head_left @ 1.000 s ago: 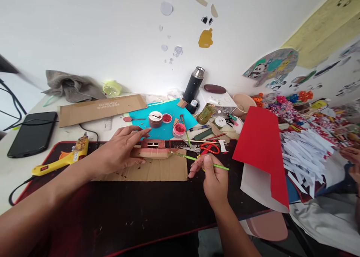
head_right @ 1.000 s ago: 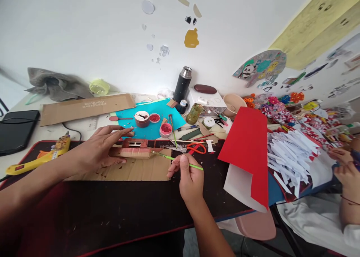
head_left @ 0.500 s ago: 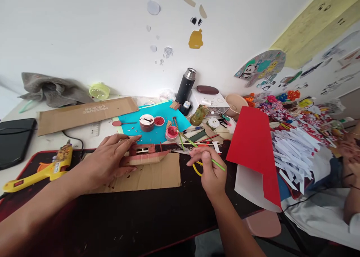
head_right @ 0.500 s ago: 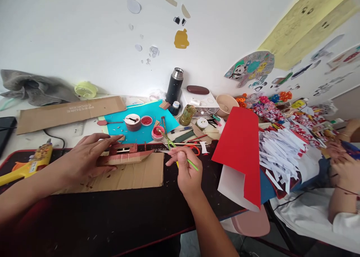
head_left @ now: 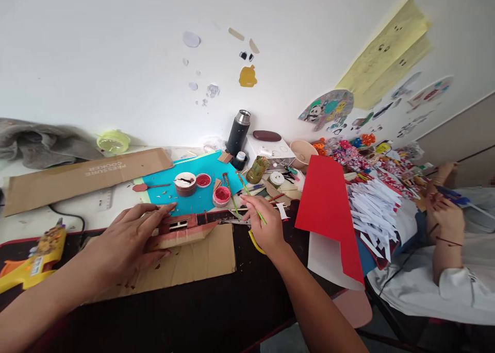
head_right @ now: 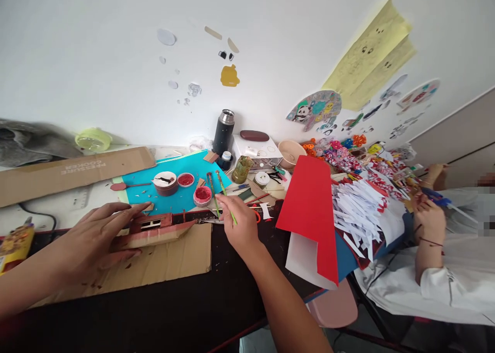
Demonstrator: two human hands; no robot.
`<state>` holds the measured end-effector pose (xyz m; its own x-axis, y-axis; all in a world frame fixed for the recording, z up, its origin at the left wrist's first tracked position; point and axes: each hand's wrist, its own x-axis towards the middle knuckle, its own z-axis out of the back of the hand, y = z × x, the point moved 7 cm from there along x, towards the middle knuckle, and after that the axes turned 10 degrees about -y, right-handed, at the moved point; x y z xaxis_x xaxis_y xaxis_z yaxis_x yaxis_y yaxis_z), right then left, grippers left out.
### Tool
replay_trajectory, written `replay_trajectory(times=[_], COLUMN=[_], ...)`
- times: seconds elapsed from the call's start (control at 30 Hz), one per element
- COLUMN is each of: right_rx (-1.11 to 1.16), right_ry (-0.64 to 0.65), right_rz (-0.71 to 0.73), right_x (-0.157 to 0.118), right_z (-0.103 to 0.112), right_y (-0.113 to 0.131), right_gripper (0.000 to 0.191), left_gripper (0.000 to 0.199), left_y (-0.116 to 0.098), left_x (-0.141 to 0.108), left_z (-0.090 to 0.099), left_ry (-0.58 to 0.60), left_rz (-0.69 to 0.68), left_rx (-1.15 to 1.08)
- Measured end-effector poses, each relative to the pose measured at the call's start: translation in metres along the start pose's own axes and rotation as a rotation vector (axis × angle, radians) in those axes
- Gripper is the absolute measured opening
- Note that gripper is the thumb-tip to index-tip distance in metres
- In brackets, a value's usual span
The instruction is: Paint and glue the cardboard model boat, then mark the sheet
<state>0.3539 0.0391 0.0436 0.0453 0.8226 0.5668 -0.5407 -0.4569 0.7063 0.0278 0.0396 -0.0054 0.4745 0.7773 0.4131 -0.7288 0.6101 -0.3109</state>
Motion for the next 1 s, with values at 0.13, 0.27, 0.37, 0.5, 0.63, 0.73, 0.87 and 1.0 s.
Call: replay_trajectory(times=[0.13, 0.27, 0.37, 0.5, 0.63, 0.73, 0.87, 1.0], right_rx=[-0.092, -0.263, -0.392, -0.453, -0.498, -0.532, -0.553, -0.542], right_ry=[-0.074, -0.049, 0.011, 0.049, 0.109, 0.121, 0.122, 0.118], right_rz=[0.055, 0.08, 0.077, 0.068, 0.048, 0.014, -0.031, -0.056], right_x=[0.027, 0.057, 0.076, 0.095, 0.103, 0.103, 0.095, 0.089], right_z=[0.021, 0.03, 0.027, 0.021, 0.016, 0.017, 0.022, 0.024], right_y=[-0.004, -0.023, -0.043, -0.063, -0.078, -0.086, -0.095, -0.099], right_gripper=[0.035, 0.039, 0.043, 0.042, 0.04, 0.045, 0.053, 0.052], left_gripper=[0.076, 0.079, 0.079, 0.078, 0.077, 0.075, 0.077, 0.077], left_y=[0.003, 0.009, 0.009, 0.009, 0.011, 0.012, 0.014, 0.01], left_x=[-0.001, 0.0, 0.0, 0.0, -0.002, -0.002, -0.001, 0.001], left_z=[-0.003, -0.006, -0.007, -0.008, -0.009, -0.009, -0.008, -0.006], left_ry=[-0.017, -0.014, -0.032, -0.056, -0.075, -0.067, -0.04, -0.045], left_rz=[-0.028, -0.007, 0.004, 0.0, -0.017, -0.015, 0.013, 0.011], left_rx=[0.003, -0.004, -0.007, -0.017, -0.021, -0.011, -0.02, -0.035])
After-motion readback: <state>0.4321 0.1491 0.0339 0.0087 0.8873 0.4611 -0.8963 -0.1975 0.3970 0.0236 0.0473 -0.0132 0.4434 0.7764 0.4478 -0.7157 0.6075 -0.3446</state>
